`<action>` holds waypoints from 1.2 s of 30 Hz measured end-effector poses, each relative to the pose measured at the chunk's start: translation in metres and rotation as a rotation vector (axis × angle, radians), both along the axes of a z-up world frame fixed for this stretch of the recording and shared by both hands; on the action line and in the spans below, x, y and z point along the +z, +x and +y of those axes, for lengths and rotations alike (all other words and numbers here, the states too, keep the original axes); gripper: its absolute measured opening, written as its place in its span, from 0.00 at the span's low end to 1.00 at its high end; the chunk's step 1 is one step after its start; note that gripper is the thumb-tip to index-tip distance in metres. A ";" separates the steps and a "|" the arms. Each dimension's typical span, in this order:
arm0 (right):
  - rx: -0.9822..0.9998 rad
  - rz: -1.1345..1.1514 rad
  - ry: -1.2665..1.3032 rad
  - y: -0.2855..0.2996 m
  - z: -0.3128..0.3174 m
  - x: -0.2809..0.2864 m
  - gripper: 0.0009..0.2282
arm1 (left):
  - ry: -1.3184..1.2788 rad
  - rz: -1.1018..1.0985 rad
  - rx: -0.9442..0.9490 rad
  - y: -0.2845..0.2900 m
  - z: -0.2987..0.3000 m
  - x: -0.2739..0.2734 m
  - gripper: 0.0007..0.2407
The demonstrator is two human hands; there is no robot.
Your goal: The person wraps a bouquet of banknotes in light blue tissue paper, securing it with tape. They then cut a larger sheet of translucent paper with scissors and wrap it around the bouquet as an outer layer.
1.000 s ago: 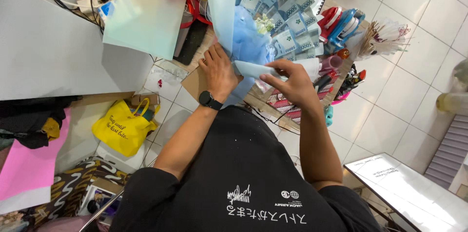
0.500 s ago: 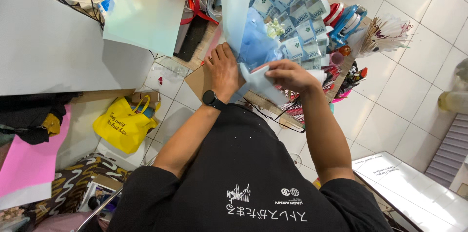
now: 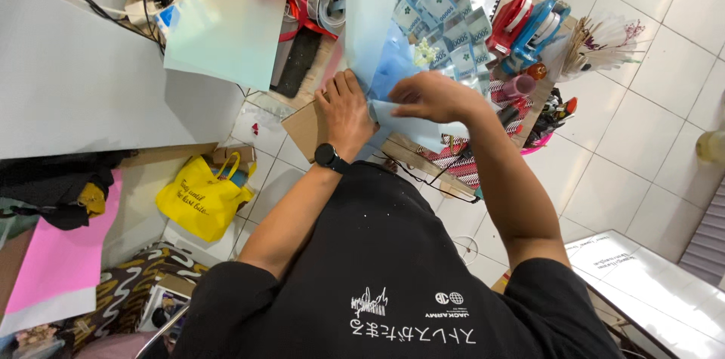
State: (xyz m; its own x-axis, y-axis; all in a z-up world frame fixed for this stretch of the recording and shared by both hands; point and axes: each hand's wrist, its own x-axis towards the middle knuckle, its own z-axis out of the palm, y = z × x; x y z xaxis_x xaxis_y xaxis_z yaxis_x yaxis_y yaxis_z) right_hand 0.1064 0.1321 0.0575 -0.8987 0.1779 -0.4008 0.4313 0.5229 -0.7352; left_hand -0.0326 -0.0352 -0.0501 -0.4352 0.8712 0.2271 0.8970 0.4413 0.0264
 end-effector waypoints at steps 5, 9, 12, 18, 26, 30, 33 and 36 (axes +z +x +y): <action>0.043 -0.030 -0.237 -0.014 0.009 -0.032 0.16 | -0.045 -0.038 -0.009 0.001 -0.002 -0.022 0.50; -0.097 0.027 -0.424 -0.002 0.018 -0.033 0.17 | 0.005 -0.094 0.002 -0.005 -0.006 -0.015 0.46; -0.191 0.017 -0.387 0.019 0.024 -0.006 0.21 | 0.019 -0.134 0.029 -0.012 -0.011 -0.032 0.48; -0.626 0.411 -0.261 0.115 0.048 -0.030 0.18 | -0.036 -0.132 0.161 -0.029 -0.014 -0.013 0.48; -0.715 0.326 -0.491 0.123 -0.037 -0.133 0.11 | 0.125 -0.810 0.234 -0.038 -0.007 0.030 0.50; -0.675 0.359 -0.606 0.073 -0.071 -0.164 0.30 | 0.080 -1.317 0.229 -0.022 0.014 0.066 0.53; -0.819 0.501 -0.769 0.051 -0.090 -0.144 0.37 | 0.166 -1.623 0.220 0.016 0.039 0.077 0.50; -0.927 0.543 -0.808 0.056 -0.094 -0.154 0.40 | 0.214 -1.657 0.190 0.027 0.041 0.094 0.50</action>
State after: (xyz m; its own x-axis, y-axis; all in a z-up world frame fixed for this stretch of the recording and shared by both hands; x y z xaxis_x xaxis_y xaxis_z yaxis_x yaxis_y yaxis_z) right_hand 0.1626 0.0386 -0.0961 -0.6541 0.6876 -0.3153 -0.0552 -0.4591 -0.8867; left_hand -0.0058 0.0054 0.0441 -0.3977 0.7981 -0.4527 -0.2193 0.3964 0.8915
